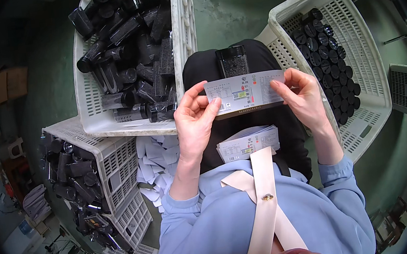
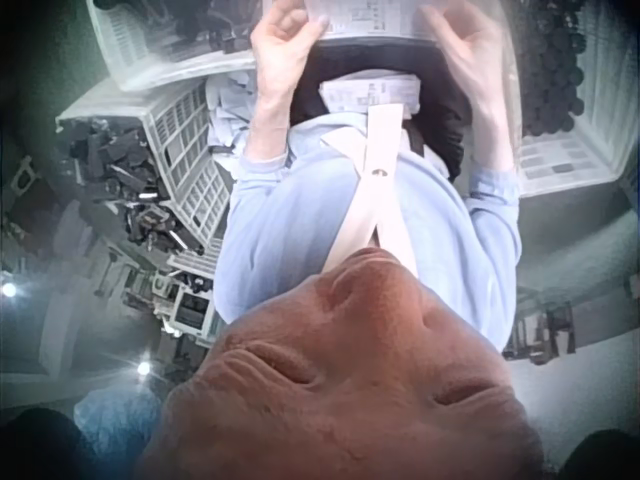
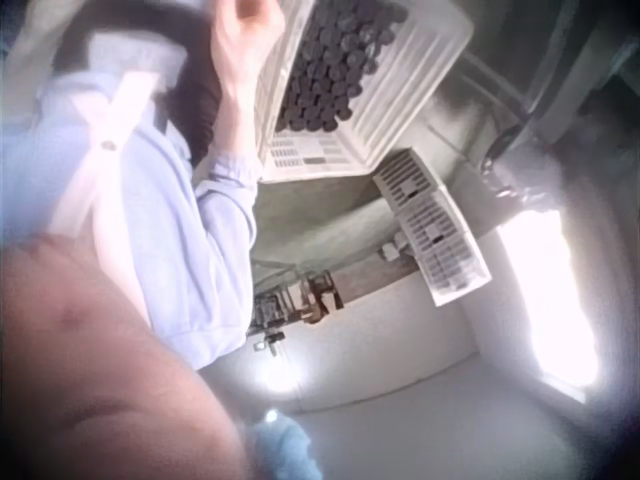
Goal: The person sits and repeatedly picks up small black cylindrical containers from a white basket. They peel a paper label from a stack, wrap it around the container, and place the labeled item into a second basket. The process is repeated for multiple units.
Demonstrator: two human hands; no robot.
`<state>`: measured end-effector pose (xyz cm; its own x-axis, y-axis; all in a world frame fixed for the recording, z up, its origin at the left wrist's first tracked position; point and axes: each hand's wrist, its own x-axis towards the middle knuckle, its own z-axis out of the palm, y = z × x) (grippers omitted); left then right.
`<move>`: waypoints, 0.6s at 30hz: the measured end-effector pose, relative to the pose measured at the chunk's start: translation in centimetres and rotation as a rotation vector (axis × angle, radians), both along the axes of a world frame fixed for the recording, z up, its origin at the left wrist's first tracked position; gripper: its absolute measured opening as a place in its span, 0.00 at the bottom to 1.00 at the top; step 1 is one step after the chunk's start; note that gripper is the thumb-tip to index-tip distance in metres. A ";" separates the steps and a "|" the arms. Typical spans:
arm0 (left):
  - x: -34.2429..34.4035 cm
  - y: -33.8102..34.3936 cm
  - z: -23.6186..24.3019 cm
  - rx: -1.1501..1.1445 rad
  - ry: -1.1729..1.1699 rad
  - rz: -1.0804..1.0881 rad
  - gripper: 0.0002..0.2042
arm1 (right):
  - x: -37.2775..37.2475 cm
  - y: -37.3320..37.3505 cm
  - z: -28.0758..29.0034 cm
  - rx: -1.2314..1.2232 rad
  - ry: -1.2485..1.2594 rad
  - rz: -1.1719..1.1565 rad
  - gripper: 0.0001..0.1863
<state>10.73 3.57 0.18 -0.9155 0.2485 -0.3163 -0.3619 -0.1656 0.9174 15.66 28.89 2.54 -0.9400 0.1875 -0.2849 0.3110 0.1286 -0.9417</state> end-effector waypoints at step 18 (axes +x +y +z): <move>-1.1 0.5 -2.2 -0.079 0.080 0.038 0.23 | -2.0 0.6 -2.0 0.007 -0.038 -0.008 0.14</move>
<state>9.61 4.09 -2.00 -0.9470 0.1901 -0.2589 -0.2815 -0.1035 0.9539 13.67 29.49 0.51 -0.9271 0.1970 -0.3188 0.3474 0.1325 -0.9283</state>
